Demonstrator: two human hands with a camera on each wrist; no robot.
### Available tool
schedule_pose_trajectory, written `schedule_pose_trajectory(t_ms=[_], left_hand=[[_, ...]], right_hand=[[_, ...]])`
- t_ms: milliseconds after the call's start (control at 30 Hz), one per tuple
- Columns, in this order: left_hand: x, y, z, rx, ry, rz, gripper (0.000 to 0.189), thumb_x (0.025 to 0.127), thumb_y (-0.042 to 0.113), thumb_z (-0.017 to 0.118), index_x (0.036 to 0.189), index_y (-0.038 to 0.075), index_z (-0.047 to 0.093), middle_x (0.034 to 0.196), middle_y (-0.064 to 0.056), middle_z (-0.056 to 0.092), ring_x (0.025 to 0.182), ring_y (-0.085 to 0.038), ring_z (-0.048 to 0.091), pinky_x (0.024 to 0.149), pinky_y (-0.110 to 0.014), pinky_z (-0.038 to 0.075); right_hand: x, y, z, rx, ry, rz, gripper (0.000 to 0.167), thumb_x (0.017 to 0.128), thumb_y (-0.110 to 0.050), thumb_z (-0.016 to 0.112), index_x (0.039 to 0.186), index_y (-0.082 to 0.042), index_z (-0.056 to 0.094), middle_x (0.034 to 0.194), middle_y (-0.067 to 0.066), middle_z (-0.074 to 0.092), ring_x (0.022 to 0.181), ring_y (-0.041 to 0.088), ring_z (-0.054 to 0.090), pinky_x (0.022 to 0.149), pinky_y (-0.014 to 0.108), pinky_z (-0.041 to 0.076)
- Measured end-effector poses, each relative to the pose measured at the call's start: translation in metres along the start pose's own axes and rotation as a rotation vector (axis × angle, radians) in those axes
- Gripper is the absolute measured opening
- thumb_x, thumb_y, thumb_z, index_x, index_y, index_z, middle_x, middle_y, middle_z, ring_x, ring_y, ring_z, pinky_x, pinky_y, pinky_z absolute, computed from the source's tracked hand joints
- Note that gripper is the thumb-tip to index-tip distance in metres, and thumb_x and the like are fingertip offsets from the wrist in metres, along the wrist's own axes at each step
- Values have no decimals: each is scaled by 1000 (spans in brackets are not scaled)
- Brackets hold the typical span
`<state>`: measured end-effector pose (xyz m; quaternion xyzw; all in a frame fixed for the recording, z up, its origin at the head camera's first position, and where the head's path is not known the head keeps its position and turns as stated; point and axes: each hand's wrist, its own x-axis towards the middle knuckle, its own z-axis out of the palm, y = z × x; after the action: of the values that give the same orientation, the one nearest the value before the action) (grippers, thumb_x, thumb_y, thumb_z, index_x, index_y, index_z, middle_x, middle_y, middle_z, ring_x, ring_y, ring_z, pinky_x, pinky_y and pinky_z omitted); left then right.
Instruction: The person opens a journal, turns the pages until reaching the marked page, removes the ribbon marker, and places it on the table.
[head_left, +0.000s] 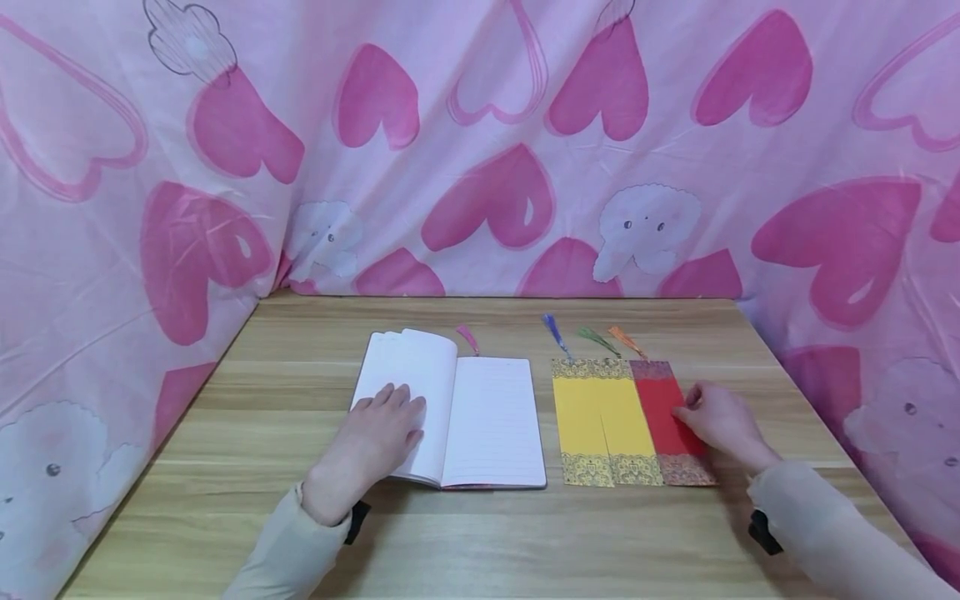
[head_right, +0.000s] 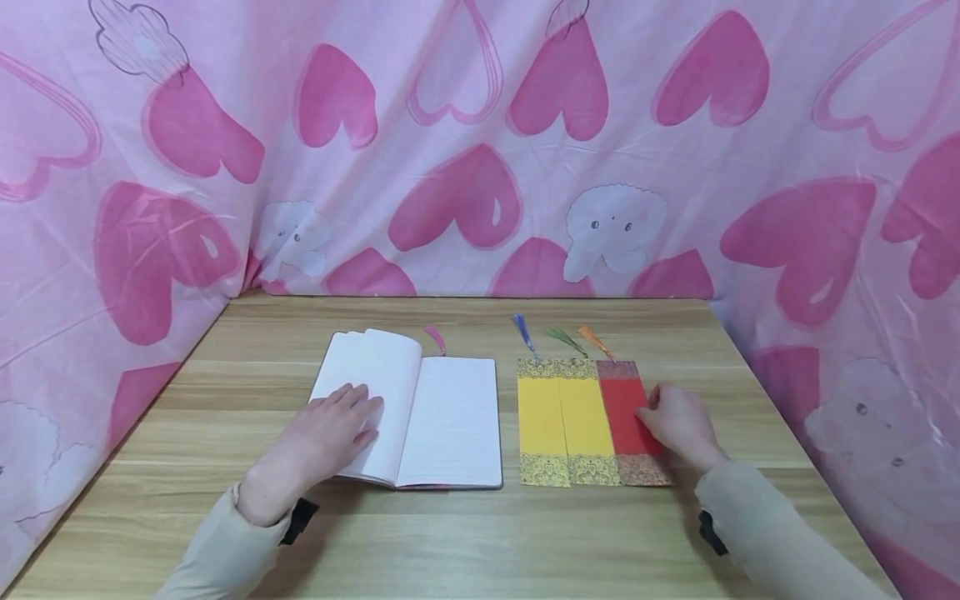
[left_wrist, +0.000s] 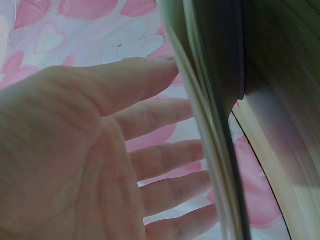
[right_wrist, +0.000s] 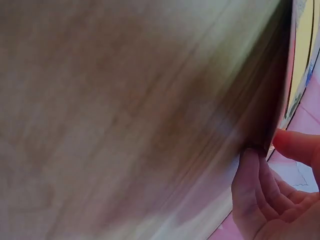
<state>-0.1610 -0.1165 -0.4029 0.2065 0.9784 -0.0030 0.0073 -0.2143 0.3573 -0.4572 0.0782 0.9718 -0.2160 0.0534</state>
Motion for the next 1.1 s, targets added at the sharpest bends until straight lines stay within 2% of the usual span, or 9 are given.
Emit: schedule_pose_trajectory(t_ms=[200,500,633,800,933,1100], left_hand=[[-1,-1,0,-7,3,2,39,92,29,69,124,8,60,127,-19,57,123,-40,51,95,-58,46],[-1,-1,2,-8,24,12,34,93,28,68,120,8,61,123,-17,58,121,-39,52,92,-56,48],[-1,-1,2,-5,26,12,34,92,28,68,119,8,61,123,-17,58,120,-39,52,92,-56,48],[-2,-1,2,1,42,21,32,92,27,69,117,8,61,120,-17,59,117,-38,54,90,-55,49],[-2,-1,1,-3,43,19,34,92,28,69,119,8,62,122,-17,58,119,-39,53,91,-55,49],[-2,-1,1,4,47,18,35,91,28,69,119,8,62,122,-17,59,118,-38,54,90,-55,49]], right_hand=[[3,-3,-2,-43,-61,11,41,87,-21,73,103,1,43,80,13,52,72,26,51,59,32,44],[7,-6,-10,-91,-89,-60,38,88,-29,72,96,-2,46,78,11,48,75,26,49,60,34,42],[6,-25,-13,-76,-103,-64,42,91,-31,68,109,3,52,88,16,54,81,28,52,63,37,48],[1,-59,-10,-93,-56,-173,54,93,-32,65,128,6,52,109,26,56,93,37,56,73,51,53],[-4,-85,-4,-106,0,-278,50,93,-32,63,126,5,56,114,29,56,95,41,57,73,56,52],[-12,-114,9,-83,29,-394,49,93,-30,65,130,1,56,130,31,51,117,50,49,87,67,45]])
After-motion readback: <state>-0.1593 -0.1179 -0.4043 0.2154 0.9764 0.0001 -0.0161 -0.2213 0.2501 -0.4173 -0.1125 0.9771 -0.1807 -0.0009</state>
